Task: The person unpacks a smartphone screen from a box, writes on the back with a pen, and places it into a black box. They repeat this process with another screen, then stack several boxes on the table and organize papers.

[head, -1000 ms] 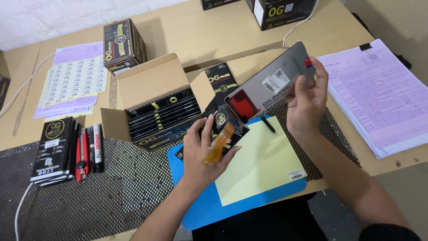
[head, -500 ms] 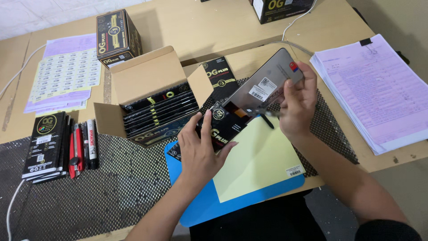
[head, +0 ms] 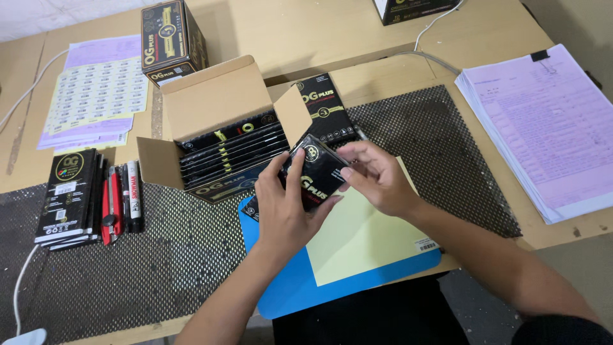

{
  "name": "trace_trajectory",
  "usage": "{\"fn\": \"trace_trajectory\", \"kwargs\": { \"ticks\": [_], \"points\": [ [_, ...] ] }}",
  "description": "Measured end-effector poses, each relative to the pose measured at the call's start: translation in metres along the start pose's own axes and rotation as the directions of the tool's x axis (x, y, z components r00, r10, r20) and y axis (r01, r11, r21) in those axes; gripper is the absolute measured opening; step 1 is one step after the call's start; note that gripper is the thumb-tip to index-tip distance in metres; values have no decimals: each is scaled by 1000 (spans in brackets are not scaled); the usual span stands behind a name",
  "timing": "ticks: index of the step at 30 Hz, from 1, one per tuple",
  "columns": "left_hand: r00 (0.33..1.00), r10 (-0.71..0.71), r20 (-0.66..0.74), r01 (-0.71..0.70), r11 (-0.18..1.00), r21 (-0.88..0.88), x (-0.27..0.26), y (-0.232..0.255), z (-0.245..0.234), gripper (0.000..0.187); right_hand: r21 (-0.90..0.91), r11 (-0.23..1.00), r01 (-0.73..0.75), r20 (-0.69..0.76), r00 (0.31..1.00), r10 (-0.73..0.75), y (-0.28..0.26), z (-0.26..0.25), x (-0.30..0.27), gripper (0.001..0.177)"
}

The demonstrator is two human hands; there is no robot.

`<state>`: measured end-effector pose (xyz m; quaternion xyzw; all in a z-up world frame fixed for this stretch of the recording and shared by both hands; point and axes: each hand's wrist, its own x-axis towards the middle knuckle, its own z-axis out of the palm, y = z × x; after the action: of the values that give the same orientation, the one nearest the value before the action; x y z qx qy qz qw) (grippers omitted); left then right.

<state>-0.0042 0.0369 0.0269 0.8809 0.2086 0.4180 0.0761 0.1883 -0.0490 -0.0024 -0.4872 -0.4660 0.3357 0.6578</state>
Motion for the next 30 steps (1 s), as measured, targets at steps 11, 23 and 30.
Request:
{"fn": "trace_trajectory", "kwargs": {
  "ticks": [11, 23, 30],
  "points": [
    [968, -207, 140, 250, 822, -512, 25, -2, -48, 34, -57, 996, 69, -93, 993, -75, -9, -6, -1, 34],
    [691, 348, -634, -400, 914, 66, 32, -88, -66, 29, -819, 501, 279, 104, 932, -348, 3, -36, 31, 38],
    [989, 149, -2, -141, 943, 301, 28, -98, -55, 42, -968, 149, 203, 194, 978, -70, 29, -38, 41, 46]
  ]
}}
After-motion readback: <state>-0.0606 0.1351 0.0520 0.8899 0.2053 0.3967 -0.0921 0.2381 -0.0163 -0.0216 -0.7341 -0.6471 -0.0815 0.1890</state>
